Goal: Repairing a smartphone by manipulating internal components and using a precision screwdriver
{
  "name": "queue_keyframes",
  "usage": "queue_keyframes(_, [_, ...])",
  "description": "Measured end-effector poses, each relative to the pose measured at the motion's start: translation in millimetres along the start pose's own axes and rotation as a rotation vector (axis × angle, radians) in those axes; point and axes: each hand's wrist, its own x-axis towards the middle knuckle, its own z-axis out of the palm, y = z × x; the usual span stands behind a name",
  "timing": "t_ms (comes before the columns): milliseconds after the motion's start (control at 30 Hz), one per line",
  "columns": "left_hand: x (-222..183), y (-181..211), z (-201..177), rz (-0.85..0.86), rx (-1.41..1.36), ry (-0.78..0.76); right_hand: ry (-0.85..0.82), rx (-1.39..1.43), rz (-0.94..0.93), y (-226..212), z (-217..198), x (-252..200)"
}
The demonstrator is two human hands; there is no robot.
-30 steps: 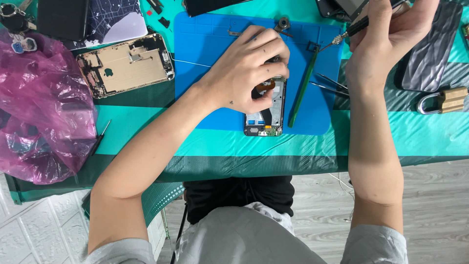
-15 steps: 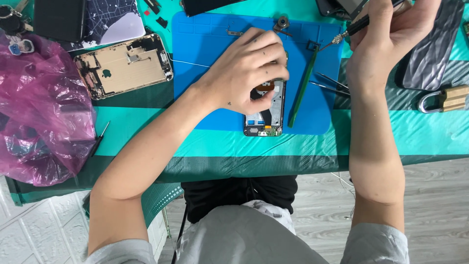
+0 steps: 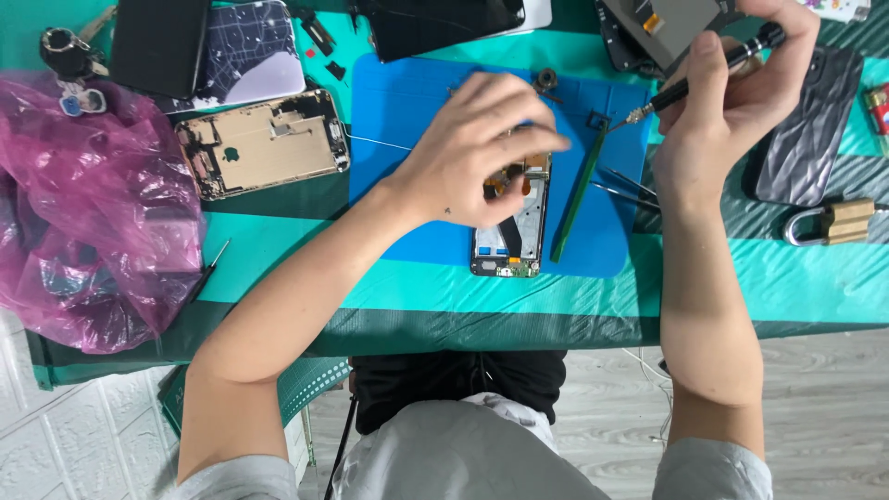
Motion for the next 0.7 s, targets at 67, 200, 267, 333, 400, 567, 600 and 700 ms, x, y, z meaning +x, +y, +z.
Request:
queue_keyframes(67, [1, -2, 1, -0.084, 0.052, 0.184, -0.009, -0.016, -0.001, -1, 0, -1])
queue_keyframes(200, [-1, -11, -15, -0.362, 0.195, 0.53, -0.059, -0.099, 0.033, -14, 5, 1])
queue_keyframes(267, [-2, -16, -18, -0.405, 0.155, 0.623, -0.115, -0.063, 0.062, -16, 11, -1])
queue_keyframes(333, [-6, -22, -18, -0.442, 0.116, 0.712, -0.166, -0.024, 0.087, -16, 17, -5])
queue_keyframes(400, [-11, -28, -13, -0.532, -0.013, 0.781, -0.26, 0.011, 0.197, -14, 20, -12])
queue_keyframes(567, [-5, -21, -17, -0.551, 0.022, 0.762, -0.298, -0.126, 0.2, -21, 32, -12])
queue_keyframes(600, [-6, -21, -16, -0.577, 0.025, 0.759, -0.286, -0.131, 0.229, -21, 33, -12])
queue_keyframes(700, [-6, -21, -15, -0.6, 0.027, 0.757, -0.287, -0.118, 0.241, -20, 35, -12])
